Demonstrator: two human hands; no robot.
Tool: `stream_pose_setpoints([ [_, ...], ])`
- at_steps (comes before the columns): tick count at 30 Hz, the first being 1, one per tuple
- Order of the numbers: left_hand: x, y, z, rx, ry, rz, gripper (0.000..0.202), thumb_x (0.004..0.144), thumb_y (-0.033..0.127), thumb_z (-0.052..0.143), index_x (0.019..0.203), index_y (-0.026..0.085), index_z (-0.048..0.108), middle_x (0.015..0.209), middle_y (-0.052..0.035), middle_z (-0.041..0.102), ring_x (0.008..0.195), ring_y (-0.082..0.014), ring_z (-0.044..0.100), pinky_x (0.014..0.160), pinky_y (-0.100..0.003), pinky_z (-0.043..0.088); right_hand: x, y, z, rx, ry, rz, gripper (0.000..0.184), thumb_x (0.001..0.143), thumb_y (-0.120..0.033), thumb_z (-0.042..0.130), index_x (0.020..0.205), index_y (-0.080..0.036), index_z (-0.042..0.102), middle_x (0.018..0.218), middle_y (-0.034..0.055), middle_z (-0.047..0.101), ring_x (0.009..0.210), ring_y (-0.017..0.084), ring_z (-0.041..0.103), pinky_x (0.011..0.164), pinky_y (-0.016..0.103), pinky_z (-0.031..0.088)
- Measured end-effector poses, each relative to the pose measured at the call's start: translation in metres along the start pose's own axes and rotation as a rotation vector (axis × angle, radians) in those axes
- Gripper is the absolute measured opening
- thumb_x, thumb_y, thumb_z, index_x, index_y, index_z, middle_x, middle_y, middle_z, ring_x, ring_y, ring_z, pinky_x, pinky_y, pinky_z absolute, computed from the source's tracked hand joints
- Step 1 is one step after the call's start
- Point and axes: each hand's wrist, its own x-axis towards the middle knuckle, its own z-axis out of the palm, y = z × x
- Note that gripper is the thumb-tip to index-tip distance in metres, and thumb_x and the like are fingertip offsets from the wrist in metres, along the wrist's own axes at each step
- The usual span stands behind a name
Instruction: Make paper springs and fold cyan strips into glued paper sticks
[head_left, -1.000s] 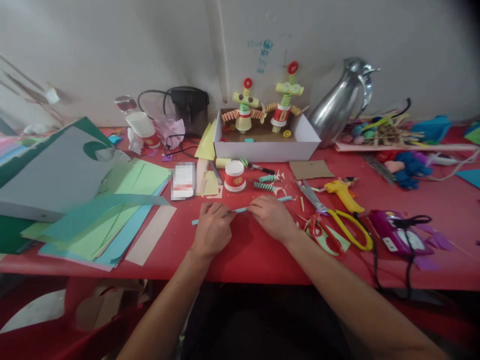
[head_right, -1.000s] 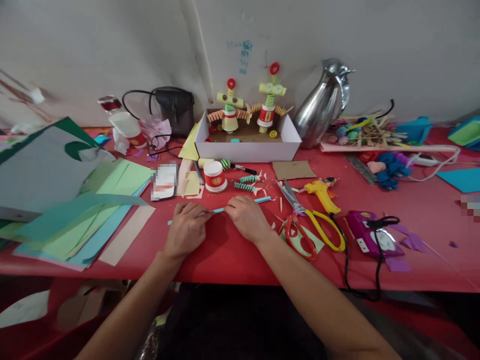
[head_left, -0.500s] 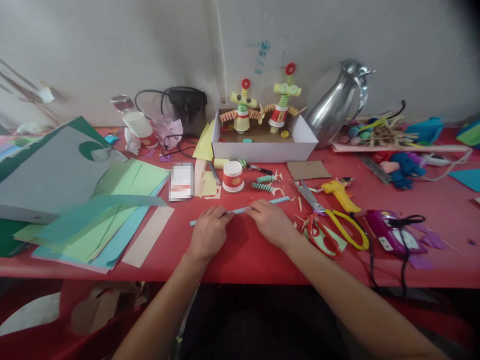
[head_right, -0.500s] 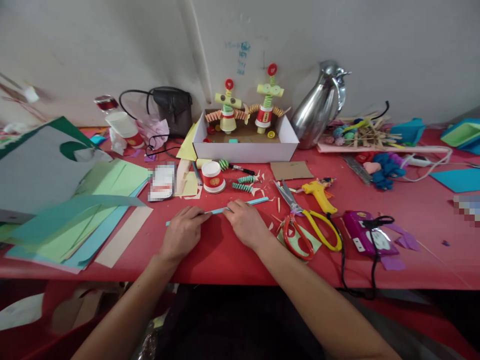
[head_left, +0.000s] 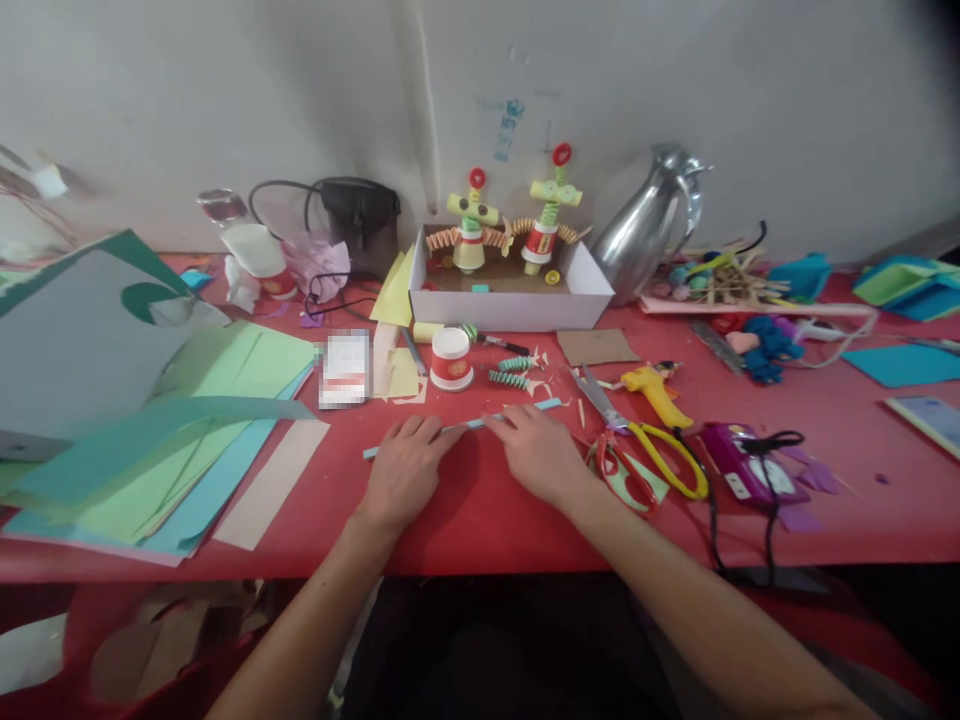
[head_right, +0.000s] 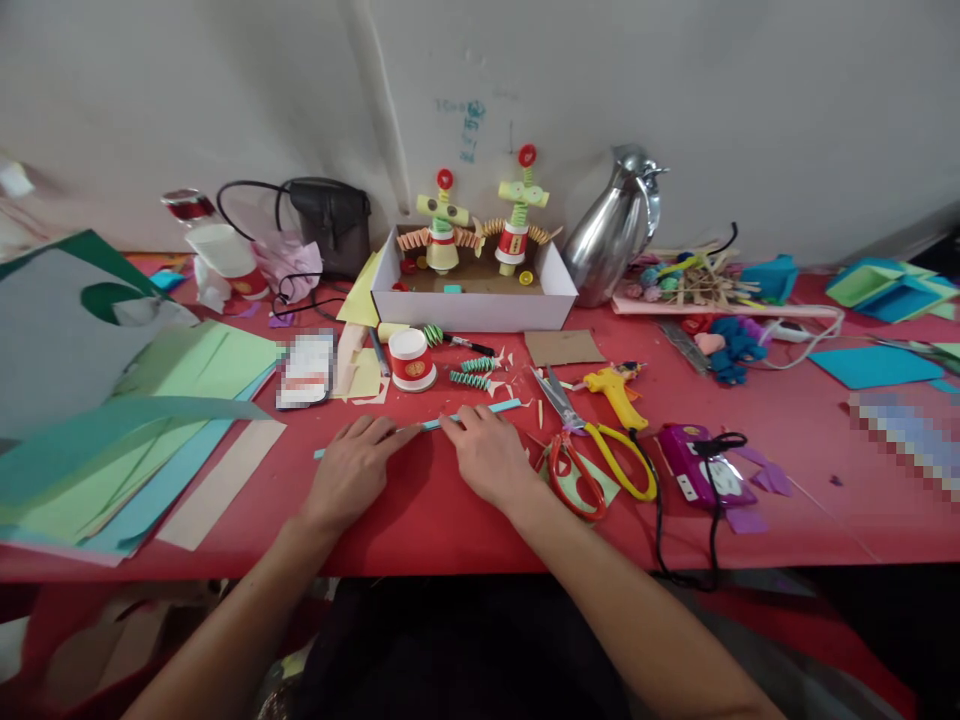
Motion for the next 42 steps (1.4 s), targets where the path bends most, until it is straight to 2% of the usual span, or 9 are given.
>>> stream_pose_setpoints([
  [4,0.01,0.005,-0.007,0.043,-0.059,0.022,0.043,0.089,0.006,0.045,0.121,0.025,0.067,0.095,-0.008,0.065,0.089,-0.0264,0.057,0.074,-0.04,0.046,0.002,-0.006,-0.004,-0.054,-0.032,0.004,0.039,0.094,-0.014,0.045,0.13,-0.019,0.059,0.11,0.0139,0.062,0.097,0.027,0.055,0.067,0.033,0.045],
  [9,0.022,0.027,-0.014,0.011,-0.139,-0.07,0.03,0.086,0.002,0.045,0.096,0.016,0.07,0.096,-0.0097,0.066,0.088,-0.0251,0.061,0.071,-0.037,0.048,0.007,-0.013,-0.009,-0.032,-0.027,-0.017,0.031,0.093,-0.012,0.046,0.116,-0.02,0.065,0.102,0.0132,0.062,0.093,0.026,0.056,0.079,0.038,0.045],
  [12,0.022,0.044,-0.011,0.009,-0.141,-0.157,0.025,0.088,0.005,0.045,0.098,0.014,0.067,0.093,-0.0099,0.067,0.086,-0.026,0.062,0.07,-0.037,0.049,0.005,-0.018,-0.008,0.007,0.002,-0.008,0.032,0.092,-0.011,0.045,0.116,-0.021,0.064,0.108,0.0128,0.061,0.097,0.026,0.056,0.074,0.035,0.046],
  [15,0.016,0.05,-0.007,-0.003,-0.094,-0.173,0.028,0.087,0.005,0.045,0.106,0.013,0.065,0.1,-0.0115,0.068,0.09,-0.0265,0.063,0.074,-0.038,0.05,0.001,-0.017,-0.006,0.032,0.004,-0.004,0.033,0.094,-0.014,0.045,0.121,-0.022,0.061,0.11,0.0123,0.061,0.098,0.026,0.056,0.071,0.035,0.045],
  [18,0.005,0.037,-0.006,-0.059,-0.039,-0.161,0.036,0.084,0.003,0.045,0.111,0.015,0.065,0.107,-0.0117,0.069,0.094,-0.0259,0.063,0.08,-0.039,0.051,-0.002,-0.012,-0.004,0.073,0.003,0.009,0.032,0.094,-0.016,0.045,0.12,-0.022,0.062,0.109,0.0108,0.062,0.1,0.026,0.057,0.079,0.037,0.045],
  [21,-0.012,0.014,-0.009,-0.059,0.036,-0.203,0.035,0.084,0.005,0.047,0.108,0.017,0.069,0.108,-0.0108,0.071,0.096,-0.0273,0.062,0.084,-0.042,0.05,-0.004,-0.01,-0.002,0.101,0.019,0.014,0.034,0.092,-0.013,0.045,0.121,-0.02,0.061,0.112,0.0105,0.062,0.106,0.026,0.055,0.088,0.039,0.042],
  [26,-0.034,-0.015,-0.018,-0.013,0.092,-0.172,0.037,0.086,0.006,0.047,0.107,0.02,0.073,0.102,-0.0093,0.072,0.095,-0.0276,0.062,0.085,-0.043,0.049,-0.004,-0.014,0.001,0.093,0.016,0.021,0.032,0.091,-0.011,0.046,0.117,-0.018,0.062,0.11,0.0112,0.062,0.105,0.027,0.055,0.088,0.041,0.038],
  [33,-0.035,-0.019,-0.025,0.041,-0.06,-0.022,0.034,0.09,0.01,0.044,0.113,0.015,0.069,0.096,-0.0123,0.07,0.089,-0.0283,0.062,0.079,-0.044,0.05,-0.004,-0.016,0.003,0.084,0.038,0.029,0.03,0.091,-0.012,0.046,0.116,-0.019,0.062,0.109,0.0114,0.063,0.105,0.027,0.054,0.087,0.041,0.034],
  [42,-0.055,-0.031,-0.024,0.038,-0.028,-0.024,0.042,0.087,0.002,0.042,0.116,0.018,0.068,0.109,-0.0104,0.072,0.096,-0.0267,0.065,0.085,-0.041,0.049,-0.004,-0.017,0.002,0.063,0.063,0.046,0.028,0.092,-0.014,0.046,0.114,-0.021,0.062,0.107,0.0092,0.063,0.102,0.026,0.055,0.086,0.041,0.031],
])
